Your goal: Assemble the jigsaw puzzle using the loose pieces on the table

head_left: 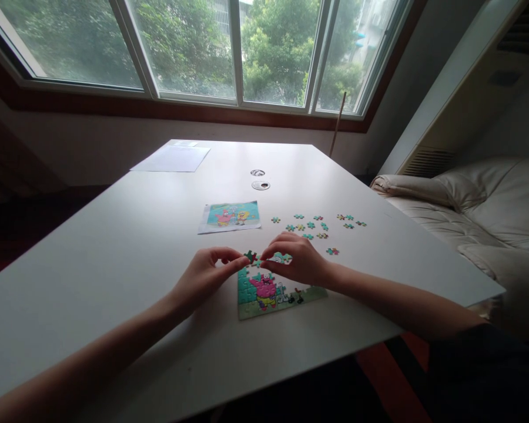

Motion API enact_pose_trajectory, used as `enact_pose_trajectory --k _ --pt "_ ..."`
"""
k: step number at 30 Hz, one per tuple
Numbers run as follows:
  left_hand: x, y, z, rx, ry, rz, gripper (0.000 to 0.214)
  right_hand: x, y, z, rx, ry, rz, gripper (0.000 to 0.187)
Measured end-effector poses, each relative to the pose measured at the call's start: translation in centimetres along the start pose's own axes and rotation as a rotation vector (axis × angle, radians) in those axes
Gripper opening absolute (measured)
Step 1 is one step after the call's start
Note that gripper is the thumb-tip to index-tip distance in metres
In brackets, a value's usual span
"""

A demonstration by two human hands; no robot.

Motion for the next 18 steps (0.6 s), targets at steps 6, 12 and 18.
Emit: enact_pose_trajectory --k 6,12,18 --pt "0.2 0.2 0.3 -0.01 0.024 -0.016 0.031 0.0 -0.1 -0.1 -0.013 0.015 0.04 0.012" --pt "0.2 0.7 0.2 0.006 0.016 -0.058 0.03 0.0 -0.4 -0.3 0.006 0.006 0.073 0.008" --pt "0.2 -0.5 1.6 -0.308 0.245 0.021 0.021 0.1 -0.1 0.0 0.024 -0.014 0.013 0.009"
Point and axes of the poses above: each hand's wrist, its own x-axis away from the middle knuckle, its own y-axis out of the palm, z = x × y, the point moved 10 cm from there along -x, towards the middle knuckle, and after that the axes turned 6 degrees about y, right-handed, at the moved point
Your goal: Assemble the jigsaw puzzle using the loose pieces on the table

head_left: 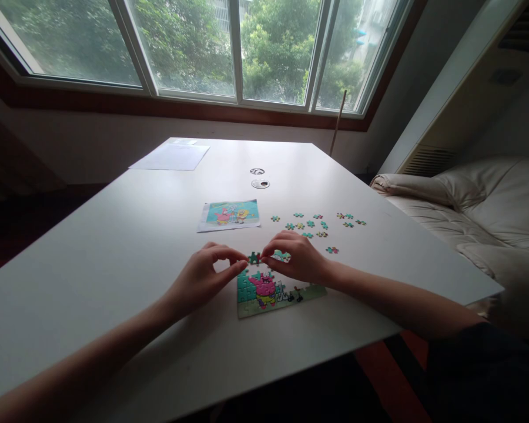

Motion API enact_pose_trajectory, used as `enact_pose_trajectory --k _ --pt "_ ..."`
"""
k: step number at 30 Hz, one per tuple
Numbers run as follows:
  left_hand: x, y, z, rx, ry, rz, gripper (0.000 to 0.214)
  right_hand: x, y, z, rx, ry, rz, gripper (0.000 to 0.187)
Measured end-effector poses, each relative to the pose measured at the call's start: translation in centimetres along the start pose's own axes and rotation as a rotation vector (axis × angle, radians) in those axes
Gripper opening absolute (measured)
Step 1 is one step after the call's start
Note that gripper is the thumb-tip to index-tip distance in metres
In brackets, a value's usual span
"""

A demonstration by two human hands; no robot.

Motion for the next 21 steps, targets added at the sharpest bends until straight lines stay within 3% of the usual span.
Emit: enact_pose_trajectory --k 5,8,21 --pt "0.9 0.1 2.0 -0.316 0.314 -0.01 0.018 0.3 1.9 1.0 0.028 0.009 -0.179 0.012" --pt "1.5 0.8 2.7 -0.41 0.411 -0.034 0.026 0.5 2.5 1.3 0.046 0.021 -0.236 0.012" --pt "1.6 1.9 3.1 -0.457 0.465 -0.086 0.033 0.3 2.3 1.5 0.037 0.08 -0.241 0.013"
Point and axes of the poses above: each hand's wrist, its own x-axis away from the middle knuckle, its own y-axis out of the palm, z = x × y, the point moved 10 cm from there along -x, towards the middle knuckle, and after that the axes turned 6 degrees about y, right-handed, at the moved point
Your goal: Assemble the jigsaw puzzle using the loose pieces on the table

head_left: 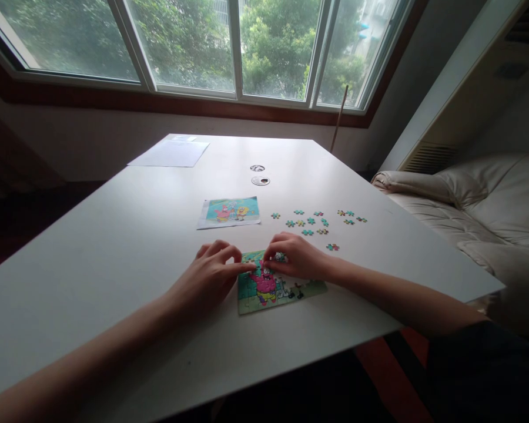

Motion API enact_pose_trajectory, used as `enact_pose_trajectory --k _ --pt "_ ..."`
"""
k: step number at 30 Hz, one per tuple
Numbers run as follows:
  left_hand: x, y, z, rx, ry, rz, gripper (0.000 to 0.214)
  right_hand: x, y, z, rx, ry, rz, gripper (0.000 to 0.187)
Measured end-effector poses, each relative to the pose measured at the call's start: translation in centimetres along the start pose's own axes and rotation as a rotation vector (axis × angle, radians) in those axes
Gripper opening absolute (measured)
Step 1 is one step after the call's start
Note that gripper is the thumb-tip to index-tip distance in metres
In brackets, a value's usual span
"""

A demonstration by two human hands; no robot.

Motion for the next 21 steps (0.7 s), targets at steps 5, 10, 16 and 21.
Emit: enact_pose_trajectory --k 5,10,16,21 --pt "0.0 0.0 0.3 -0.031 0.009 0.007 0.031 0.2 -0.5 -0.8 0.024 -0.055 0.045 0.014" --pt "-0.2 -0.1 0.9 -0.083 0.042 0.013 0.031 0.5 -0.2 -1.6 0.081 -0.129 -0.003 0.014" --pt "-0.3 0.0 1.1 -0.095 0.046 -0.023 0.034 0.6 0.5 -1.7 0.139 -0.127 -0.075 0.016" --pt "-0.1 0.3 0.3 -0.06 0.011 -0.042 0.034 0.5 0.2 -1.6 0.082 -0.098 -0.08 0.016"
Point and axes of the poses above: each hand's wrist, its own x-axis away from the middle knuckle, its own y-axis out of the palm, z = x × y, the point moved 10 cm from there along -x, towards the middle knuckle, and after that the axes turned 6 degrees about y, right-handed, at the moved point
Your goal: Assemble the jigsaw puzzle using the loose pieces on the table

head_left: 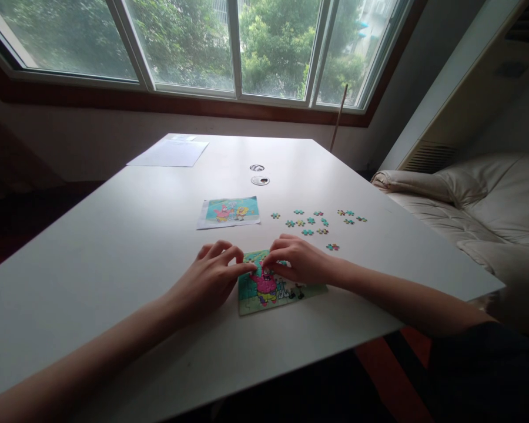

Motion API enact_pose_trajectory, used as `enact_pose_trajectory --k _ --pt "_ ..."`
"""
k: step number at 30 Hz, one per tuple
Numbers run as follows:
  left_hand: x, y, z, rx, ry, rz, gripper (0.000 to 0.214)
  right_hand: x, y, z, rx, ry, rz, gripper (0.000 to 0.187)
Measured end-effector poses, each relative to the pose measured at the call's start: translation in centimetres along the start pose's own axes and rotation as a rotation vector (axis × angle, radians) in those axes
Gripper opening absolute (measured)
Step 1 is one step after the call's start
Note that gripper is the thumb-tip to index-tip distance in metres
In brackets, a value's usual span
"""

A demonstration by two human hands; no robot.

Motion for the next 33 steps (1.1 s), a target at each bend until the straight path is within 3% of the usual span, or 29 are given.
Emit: enact_pose_trajectory --k 11,22,33 --pt "0.8 -0.7 -0.8 0.025 -0.02 0.081 0.035 1.1 -1.2 1.5 -0.06 0.01 0.022 0.016" --pt "1.2 -1.8 0.4 0.048 0.115 0.021 0.037 2.6 -0.9 0.0 -0.015 -0.002 -0.294 0.023" --pt "1.5 -1.2 1.0 -0.041 0.186 0.019 0.043 2.9 0.3 -0.3 -0.018 0.003 -0.345 0.029"
Point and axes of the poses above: each hand's wrist, its own x-axis away from the middle knuckle, its own y-axis out of the palm, z = x × y, the point moved 10 cm from there along -x, towards the middle knuckle, and after that the axes turned 6 degrees about y, right-handed, at the moved point
